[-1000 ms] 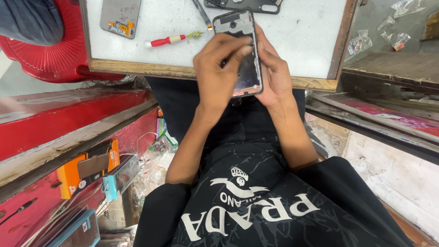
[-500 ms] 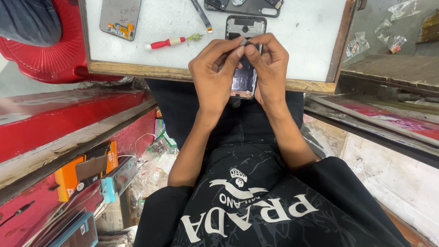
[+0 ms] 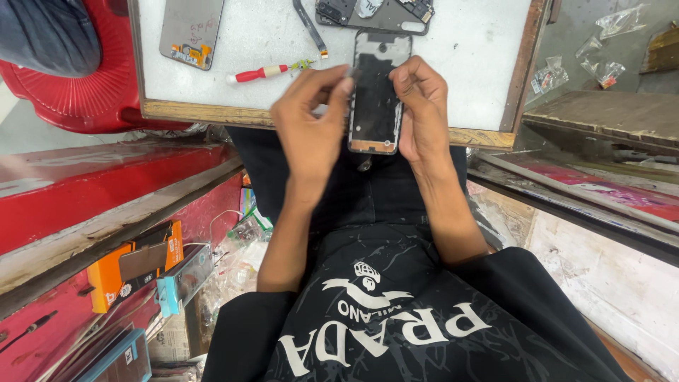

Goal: The person disassembles a smartphone, removes the screen, and cleans the internal frame with a tool. They handle the phone body, screen, and a small cleaning tool on a cluttered workbench.

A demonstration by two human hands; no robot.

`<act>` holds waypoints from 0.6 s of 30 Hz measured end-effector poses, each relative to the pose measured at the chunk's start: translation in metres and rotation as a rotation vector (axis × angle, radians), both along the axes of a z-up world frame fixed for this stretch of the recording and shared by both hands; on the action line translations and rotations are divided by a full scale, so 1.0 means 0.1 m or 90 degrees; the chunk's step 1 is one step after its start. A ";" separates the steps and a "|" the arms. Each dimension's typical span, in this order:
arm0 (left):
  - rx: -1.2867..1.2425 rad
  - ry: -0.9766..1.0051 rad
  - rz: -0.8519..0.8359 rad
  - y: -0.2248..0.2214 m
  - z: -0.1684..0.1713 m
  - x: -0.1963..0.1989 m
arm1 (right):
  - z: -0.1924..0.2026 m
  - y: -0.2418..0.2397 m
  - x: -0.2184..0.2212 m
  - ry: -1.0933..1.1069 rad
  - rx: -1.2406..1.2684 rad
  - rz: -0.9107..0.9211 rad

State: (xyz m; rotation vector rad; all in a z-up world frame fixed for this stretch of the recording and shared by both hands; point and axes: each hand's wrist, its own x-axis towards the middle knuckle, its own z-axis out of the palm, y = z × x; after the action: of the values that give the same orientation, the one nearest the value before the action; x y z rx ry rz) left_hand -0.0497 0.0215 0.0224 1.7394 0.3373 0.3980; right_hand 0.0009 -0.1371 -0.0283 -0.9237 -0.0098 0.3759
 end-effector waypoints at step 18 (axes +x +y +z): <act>0.627 -0.182 0.129 0.65 -0.12 0.71 | -0.13 -0.07 0.05 0.040 0.123 0.115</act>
State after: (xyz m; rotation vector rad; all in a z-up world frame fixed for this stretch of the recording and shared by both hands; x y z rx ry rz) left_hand 0.0212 0.0865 0.0106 2.5578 0.0978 1.0769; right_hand 0.0056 -0.1441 -0.0417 -0.7207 -0.0706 0.5614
